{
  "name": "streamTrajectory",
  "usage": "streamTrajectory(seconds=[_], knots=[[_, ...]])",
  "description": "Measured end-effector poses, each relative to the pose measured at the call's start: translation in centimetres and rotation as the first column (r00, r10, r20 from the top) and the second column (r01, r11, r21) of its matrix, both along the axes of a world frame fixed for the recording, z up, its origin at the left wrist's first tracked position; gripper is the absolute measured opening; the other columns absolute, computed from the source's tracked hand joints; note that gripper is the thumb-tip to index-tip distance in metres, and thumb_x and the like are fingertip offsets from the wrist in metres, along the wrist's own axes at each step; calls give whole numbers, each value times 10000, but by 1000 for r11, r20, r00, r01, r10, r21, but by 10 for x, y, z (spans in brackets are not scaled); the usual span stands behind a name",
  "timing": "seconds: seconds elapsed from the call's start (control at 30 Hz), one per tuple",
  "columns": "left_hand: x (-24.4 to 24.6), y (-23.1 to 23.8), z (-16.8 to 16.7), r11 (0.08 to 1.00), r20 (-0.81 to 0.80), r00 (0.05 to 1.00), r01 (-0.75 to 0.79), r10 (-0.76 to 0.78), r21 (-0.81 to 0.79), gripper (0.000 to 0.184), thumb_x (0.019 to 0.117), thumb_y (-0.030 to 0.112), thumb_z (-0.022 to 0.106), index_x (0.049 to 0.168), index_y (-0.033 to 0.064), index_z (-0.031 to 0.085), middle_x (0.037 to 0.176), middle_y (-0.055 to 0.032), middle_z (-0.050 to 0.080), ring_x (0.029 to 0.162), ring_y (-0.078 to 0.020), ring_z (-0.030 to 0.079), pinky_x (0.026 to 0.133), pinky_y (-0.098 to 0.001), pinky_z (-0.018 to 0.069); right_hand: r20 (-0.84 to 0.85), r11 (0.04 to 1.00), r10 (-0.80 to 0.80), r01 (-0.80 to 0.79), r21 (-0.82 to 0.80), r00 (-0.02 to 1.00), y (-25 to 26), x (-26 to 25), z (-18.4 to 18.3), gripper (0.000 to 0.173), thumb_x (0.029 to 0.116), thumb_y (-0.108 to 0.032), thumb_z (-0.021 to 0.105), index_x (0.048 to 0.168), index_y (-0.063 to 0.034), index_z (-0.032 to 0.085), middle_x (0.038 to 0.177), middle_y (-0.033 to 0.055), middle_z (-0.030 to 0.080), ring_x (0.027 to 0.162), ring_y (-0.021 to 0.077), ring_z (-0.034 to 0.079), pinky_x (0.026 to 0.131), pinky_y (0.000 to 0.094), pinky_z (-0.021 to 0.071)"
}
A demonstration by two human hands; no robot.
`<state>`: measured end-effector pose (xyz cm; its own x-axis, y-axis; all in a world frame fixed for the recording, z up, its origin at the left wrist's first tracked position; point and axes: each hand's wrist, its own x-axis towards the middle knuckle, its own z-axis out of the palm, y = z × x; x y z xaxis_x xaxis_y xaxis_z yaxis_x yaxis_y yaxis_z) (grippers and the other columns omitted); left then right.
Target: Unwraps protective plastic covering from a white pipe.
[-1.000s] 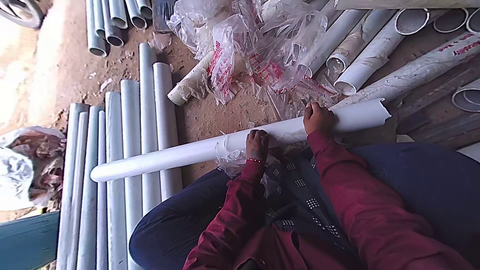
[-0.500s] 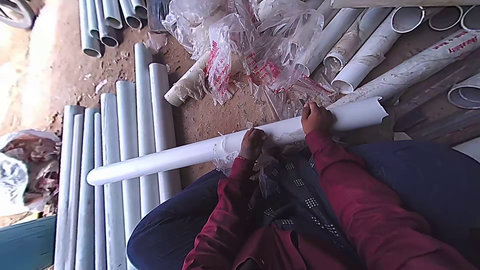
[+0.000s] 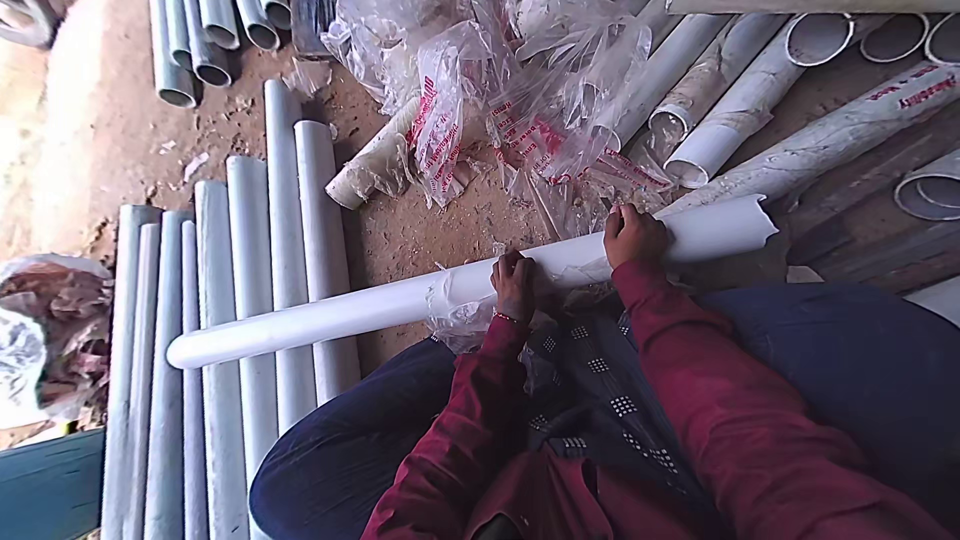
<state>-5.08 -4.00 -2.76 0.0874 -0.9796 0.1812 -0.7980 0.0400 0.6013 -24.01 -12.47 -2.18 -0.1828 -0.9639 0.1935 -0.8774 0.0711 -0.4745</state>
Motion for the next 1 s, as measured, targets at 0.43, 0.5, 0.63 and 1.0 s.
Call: streamTrajectory(seconds=[0.43,0.5,0.63,1.0], knots=[[1,4,12,998,-112,992,-56,55,-5,186,884,80,763,1000,-63,732,1213,-278,657,1194,-434,608,1048,-531,476,1,999,0,0,36,1000,-1,1,5,408,1078,-246,435,1013,53,705,875,275,728,898,471,713,795,601,502],[-2,2,14,998,-65,996,-68,67,-11,102,899,43,728,938,-47,756,1197,-254,685,1153,-426,638,1029,-527,487,2,1000,-4,4,27,1000,-1,1,4,403,1076,-240,439,1006,54,706,871,274,728,892,469,713,789,597,502],[3,-4,15,1000,-40,999,21,-21,-5,71,882,-26,705,902,-39,772,1193,-241,688,1169,-459,608,1024,-599,451,4,999,-2,2,46,1000,0,1,4,395,1074,-237,446,1023,55,706,882,276,727,908,477,710,800,601,502],[40,-9,18,951,-289,920,299,-265,82,246,884,97,754,1011,-110,719,1137,-253,697,1136,-369,655,1022,-499,503,-12,1000,-4,4,-13,1000,3,1,2,373,1057,-219,455,969,52,697,830,263,719,856,465,715,752,596,504]])
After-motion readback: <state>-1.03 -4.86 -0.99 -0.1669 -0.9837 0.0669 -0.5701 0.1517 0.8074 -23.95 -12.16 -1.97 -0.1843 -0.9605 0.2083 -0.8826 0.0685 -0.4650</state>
